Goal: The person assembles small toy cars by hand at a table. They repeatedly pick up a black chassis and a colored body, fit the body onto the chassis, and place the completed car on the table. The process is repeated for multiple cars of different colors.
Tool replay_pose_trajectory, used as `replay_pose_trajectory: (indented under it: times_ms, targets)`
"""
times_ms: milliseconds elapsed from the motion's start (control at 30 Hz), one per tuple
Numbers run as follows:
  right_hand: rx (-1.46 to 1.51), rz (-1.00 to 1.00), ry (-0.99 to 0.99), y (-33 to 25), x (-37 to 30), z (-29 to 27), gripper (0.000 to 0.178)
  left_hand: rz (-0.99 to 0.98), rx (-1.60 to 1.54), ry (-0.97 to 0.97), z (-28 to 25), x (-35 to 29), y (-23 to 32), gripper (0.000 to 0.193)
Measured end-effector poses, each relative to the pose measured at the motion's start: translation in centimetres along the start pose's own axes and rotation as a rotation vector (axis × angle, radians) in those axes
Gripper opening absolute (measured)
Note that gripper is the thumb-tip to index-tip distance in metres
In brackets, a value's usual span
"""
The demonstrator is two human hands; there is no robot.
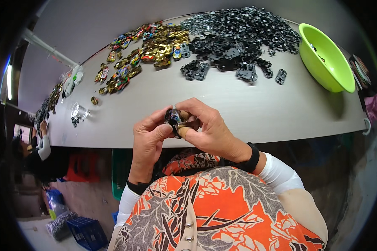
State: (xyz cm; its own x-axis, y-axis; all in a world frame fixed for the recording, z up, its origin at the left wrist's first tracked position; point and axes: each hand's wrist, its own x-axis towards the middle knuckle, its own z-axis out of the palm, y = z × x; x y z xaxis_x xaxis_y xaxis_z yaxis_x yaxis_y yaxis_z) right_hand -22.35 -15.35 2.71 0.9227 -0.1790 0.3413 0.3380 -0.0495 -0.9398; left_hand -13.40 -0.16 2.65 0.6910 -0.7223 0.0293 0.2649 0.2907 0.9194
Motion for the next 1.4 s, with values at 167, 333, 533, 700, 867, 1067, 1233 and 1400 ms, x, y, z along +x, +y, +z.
replay_pose_trajectory:
  times_ms: [167,333,533,700,867,1067,1233,1400]
  targets:
    - [-0.138,0.008,-0.017,-0.1,0.0,-1.1,0.027,-0.003,0.031,-0.091,0.1,1.3,-0.8,0.035]
    - [-0.058,0.049,-0.009,0.8,1.4,-1.6,0.022,0.021,0.169,-0.071,0.2,2.4,-0.7,0.033]
    - [-0.005,0.061,0.032,1.9,3.7,-1.0,0.017,-0.012,0.399,-0.051,-0.5,2.1,-0.2,0.038]
    - [0.118,0.214,-0.028,2.9,5.1,-0.9,0.012,-0.095,0.342,-0.006,-2.2,2.5,-0.1,0.042]
    - [0.335,0.397,-0.121,3.8,7.4,-2.7,0.006,-0.194,0.039,0.061,-4.0,4.5,0.1,0.034]
    - [0.336,0.428,-0.276,4.0,8.8,-4.2,0.004,-0.349,-0.004,0.018,-4.6,5.7,-0.3,0.026]
    - [0.226,0.507,-0.367,4.1,8.8,-4.3,0.005,-0.367,0.13,-0.054,-4.3,5.9,0.0,0.022]
    - [0.135,0.535,-0.3,3.7,8.4,-3.3,0.008,-0.268,0.344,-0.081,-3.7,5.9,0.6,0.016]
